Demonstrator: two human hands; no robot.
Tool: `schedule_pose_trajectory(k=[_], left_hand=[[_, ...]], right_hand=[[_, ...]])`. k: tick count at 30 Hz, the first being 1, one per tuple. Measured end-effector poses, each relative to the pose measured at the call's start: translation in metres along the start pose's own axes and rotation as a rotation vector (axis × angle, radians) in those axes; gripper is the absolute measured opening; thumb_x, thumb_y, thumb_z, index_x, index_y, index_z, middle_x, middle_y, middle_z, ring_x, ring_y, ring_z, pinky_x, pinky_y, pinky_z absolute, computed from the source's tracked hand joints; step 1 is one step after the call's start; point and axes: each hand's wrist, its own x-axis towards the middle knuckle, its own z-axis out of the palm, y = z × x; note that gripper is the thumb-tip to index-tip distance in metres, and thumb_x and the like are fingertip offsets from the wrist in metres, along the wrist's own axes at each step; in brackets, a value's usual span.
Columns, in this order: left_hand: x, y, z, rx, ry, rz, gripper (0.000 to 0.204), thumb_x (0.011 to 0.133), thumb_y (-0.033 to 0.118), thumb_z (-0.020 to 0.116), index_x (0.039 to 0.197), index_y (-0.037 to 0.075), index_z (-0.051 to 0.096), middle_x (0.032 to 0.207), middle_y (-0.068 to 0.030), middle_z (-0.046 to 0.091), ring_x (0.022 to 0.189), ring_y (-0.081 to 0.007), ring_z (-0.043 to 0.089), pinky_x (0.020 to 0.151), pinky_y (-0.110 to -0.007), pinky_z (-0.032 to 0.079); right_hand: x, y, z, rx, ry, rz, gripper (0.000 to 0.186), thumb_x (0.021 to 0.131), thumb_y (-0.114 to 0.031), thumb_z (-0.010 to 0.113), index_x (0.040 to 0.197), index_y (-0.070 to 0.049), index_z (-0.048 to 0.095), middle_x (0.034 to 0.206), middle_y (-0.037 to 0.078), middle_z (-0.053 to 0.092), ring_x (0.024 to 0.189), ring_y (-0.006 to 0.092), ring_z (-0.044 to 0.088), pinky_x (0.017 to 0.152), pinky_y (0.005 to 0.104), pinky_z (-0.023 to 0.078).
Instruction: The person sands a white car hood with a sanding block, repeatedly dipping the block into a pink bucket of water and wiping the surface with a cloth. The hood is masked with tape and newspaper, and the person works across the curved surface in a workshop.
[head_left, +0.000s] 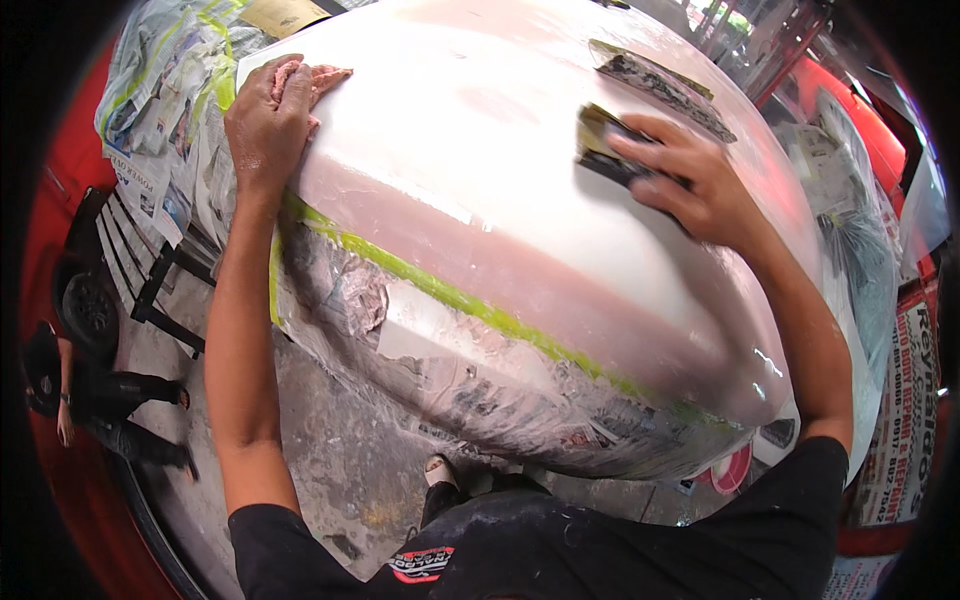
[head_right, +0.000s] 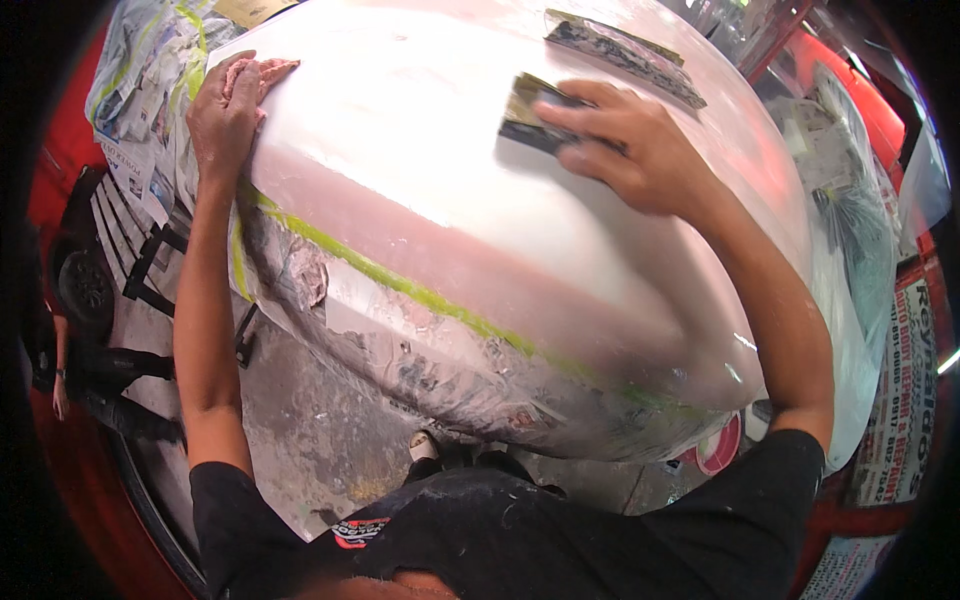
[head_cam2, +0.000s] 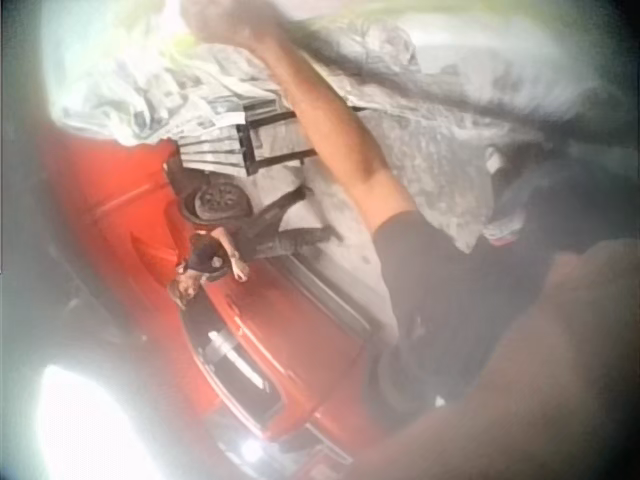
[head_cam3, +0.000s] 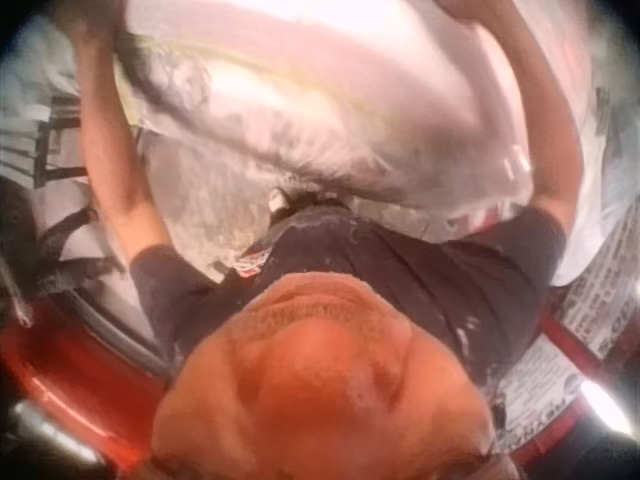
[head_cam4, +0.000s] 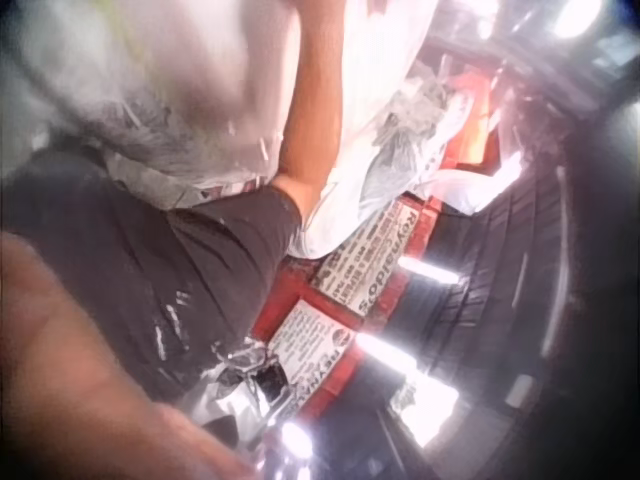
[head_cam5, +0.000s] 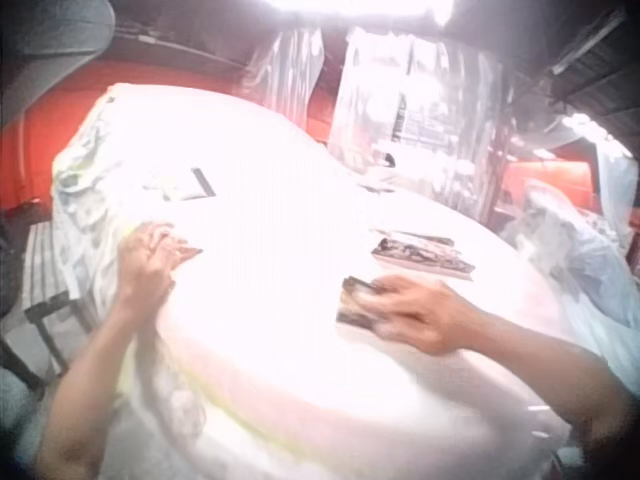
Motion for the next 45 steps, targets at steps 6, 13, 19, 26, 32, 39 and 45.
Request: schedule_pose_trajectory(k=[6, 13, 19, 26, 32, 39, 45], left_hand=[[0.004, 0.003, 0.009, -0.036, -0.007, 0.008, 0.037, 0.099, 0.033, 0.06, 0.117, 0.004, 0.075, 0.115, -0.0175, 0.074, 0.103, -0.0325, 0.073, 0.093, -0.039, 0.055], [-0.003, 0.002, -0.001, -0.02, 0.014, -0.027, 0.037, 0.098, 0.032, 0.062, 0.118, 0.003, 0.074, 0.114, -0.0178, 0.075, 0.102, -0.0318, 0.073, 0.092, -0.038, 0.055], [0.004, 0.004, 0.017, -0.066, 0.018, 0.016, 0.035, 0.098, 0.031, 0.062, 0.118, 0.005, 0.074, 0.114, -0.0178, 0.075, 0.1, -0.031, 0.074, 0.09, -0.037, 0.056], [-0.002, -0.013, -0.003, 0.048, 0.069, 0.086, 0.036, 0.097, 0.032, 0.063, 0.116, 0.004, 0.074, 0.11, -0.0173, 0.075, 0.097, -0.0333, 0.073, 0.087, -0.039, 0.056], [0.011, 0.028, 0.007, -0.081, -0.046, -0.009, 0.029, 0.092, 0.014, 0.06, 0.109, -0.008, 0.067, 0.103, -0.0192, 0.076, 0.102, -0.034, 0.074, 0.094, -0.039, 0.056], [-0.001, 0.016, -0.012, -0.01, 0.004, 0.033, 0.027, 0.089, 0.012, 0.059, 0.099, -0.012, 0.069, 0.097, -0.0226, 0.075, 0.092, -0.0348, 0.072, 0.085, -0.039, 0.055], [0.009, 0.024, -0.002, -0.238, -0.013, -0.107, 0.026, 0.09, 0.013, 0.059, 0.096, -0.009, 0.072, 0.098, -0.0235, 0.075, 0.098, -0.0336, 0.071, 0.089, -0.041, 0.053]], right_hand=[[0.132, 0.009, 0.033, -0.151, -0.038, -0.106, 0.045, 0.099, -0.03, 0.064, 0.143, -0.023, 0.063, 0.142, 0.021, 0.061, 0.124, 0.037, 0.062, 0.107, 0.0437, 0.047], [0.004, 0.009, -0.003, -0.028, -0.009, -0.197, 0.044, 0.097, -0.03, 0.067, 0.14, -0.023, 0.066, 0.14, 0.019, 0.062, 0.117, 0.0374, 0.065, 0.104, 0.0454, 0.049], [0.144, 0.023, 0.044, -0.113, 0.045, -0.235, 0.042, 0.098, -0.034, 0.067, 0.138, -0.02, 0.067, 0.135, 0.018, 0.066, 0.118, 0.0324, 0.065, 0.104, 0.0411, 0.05], [0.049, -0.028, 0.018, -0.025, -0.011, -0.282, 0.044, 0.094, -0.029, 0.069, 0.138, -0.023, 0.068, 0.14, 0.017, 0.063, 0.117, 0.0347, 0.066, 0.103, 0.043, 0.051], [0.155, -0.019, 0.047, 0.006, 0.011, -0.229, 0.044, 0.096, -0.029, 0.069, 0.139, -0.018, 0.066, 0.137, 0.019, 0.064, 0.113, 0.0351, 0.067, 0.101, 0.043, 0.051], [0.068, -0.062, 0.021, -0.077, -0.036, -0.307, 0.043, 0.096, -0.033, 0.067, 0.138, -0.024, 0.068, 0.139, 0.02, 0.061, 0.114, 0.0384, 0.065, 0.1, 0.0449, 0.05], [0.174, -0.039, 0.054, 0.046, -0.001, -0.301, 0.046, 0.097, -0.034, 0.07, 0.138, -0.015, 0.066, 0.126, 0.019, 0.069, 0.113, 0.034, 0.067, 0.099, 0.0409, 0.052]])
